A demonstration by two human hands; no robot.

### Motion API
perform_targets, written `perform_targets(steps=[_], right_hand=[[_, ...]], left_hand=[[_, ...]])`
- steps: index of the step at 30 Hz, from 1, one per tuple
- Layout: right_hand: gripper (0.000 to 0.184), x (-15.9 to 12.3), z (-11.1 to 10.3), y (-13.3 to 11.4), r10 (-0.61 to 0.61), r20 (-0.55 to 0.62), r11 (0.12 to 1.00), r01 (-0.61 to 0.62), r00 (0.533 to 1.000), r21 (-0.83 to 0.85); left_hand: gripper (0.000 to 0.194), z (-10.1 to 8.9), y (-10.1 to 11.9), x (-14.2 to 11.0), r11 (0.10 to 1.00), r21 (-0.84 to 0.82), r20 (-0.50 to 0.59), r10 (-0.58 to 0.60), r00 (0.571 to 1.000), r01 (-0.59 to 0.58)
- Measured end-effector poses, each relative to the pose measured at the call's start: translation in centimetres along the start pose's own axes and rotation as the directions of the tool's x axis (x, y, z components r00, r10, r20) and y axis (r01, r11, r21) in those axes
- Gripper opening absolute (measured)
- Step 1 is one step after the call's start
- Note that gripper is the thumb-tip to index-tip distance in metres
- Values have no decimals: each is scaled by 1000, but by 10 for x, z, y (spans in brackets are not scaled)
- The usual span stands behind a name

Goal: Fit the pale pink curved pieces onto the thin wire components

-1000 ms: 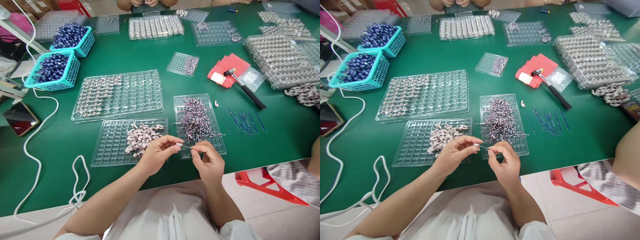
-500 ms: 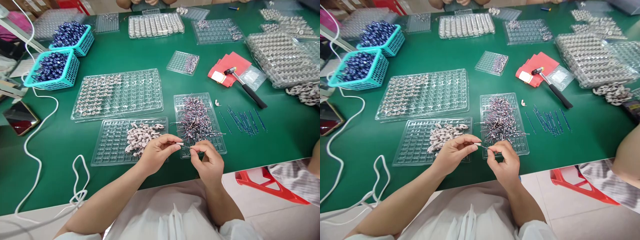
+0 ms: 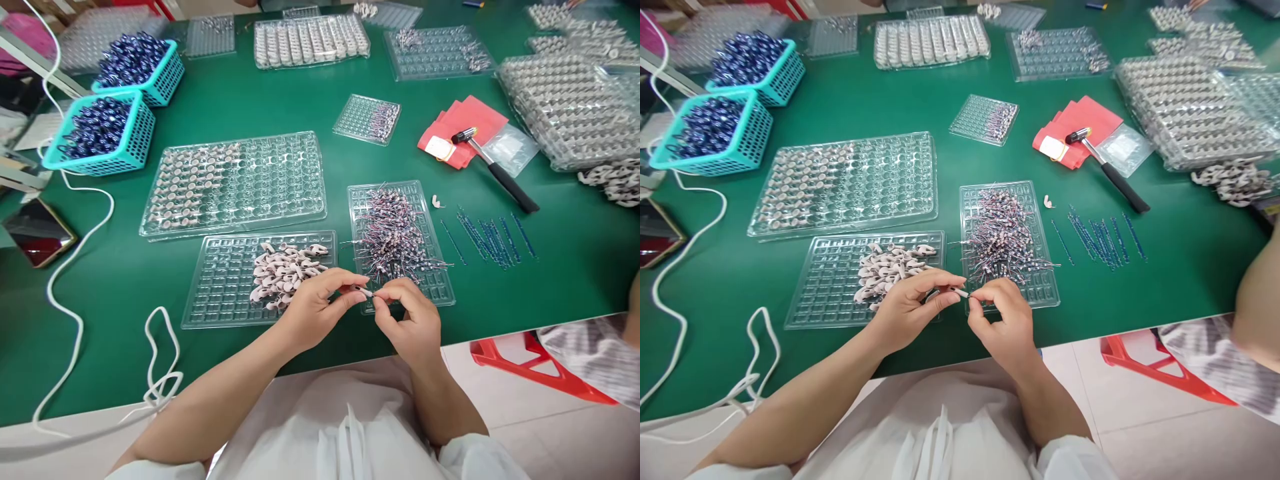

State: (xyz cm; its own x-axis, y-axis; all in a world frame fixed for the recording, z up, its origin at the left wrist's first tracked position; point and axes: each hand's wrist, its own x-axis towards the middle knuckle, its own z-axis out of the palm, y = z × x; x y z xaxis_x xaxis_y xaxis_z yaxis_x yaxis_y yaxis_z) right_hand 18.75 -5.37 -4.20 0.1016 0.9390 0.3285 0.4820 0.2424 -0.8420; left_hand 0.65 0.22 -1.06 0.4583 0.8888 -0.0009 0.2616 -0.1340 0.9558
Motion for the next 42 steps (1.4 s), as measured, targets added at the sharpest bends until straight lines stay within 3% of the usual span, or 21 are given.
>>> perform_targets(steps=[6,11,18,22,27,32,42], right_hand=[[12,1,-2,-1,-26,62,998,29,998,-58],[12,3,-8,-3,-19,119,998,26,993,-61],[24,-5,-8,-4,13,28,993,-16,1000,116],[31,-9,-3,-2,56,-13,970,-52,998,238],[21,-6,0,-3,62,-63,969,-45,996,244],[25,-4,2,-4,-16,-69,976,31,998,215],[27,-4,2,-3,-60,-72,977,73,996,200]], left_hand=[[8,-1,3,-1,993,120,12,-3,1000,2],[8,-2,4,1,994,113,43,-5,999,0],[14,0,6,1,945,-212,75,-237,969,247],[15,1,9,2,880,-370,66,-296,953,299],[14,1,12,2,861,-418,51,-295,954,289],[12,3,8,-1,886,-398,19,-250,968,236],[14,6,2,-4,950,-281,-40,-150,988,133]])
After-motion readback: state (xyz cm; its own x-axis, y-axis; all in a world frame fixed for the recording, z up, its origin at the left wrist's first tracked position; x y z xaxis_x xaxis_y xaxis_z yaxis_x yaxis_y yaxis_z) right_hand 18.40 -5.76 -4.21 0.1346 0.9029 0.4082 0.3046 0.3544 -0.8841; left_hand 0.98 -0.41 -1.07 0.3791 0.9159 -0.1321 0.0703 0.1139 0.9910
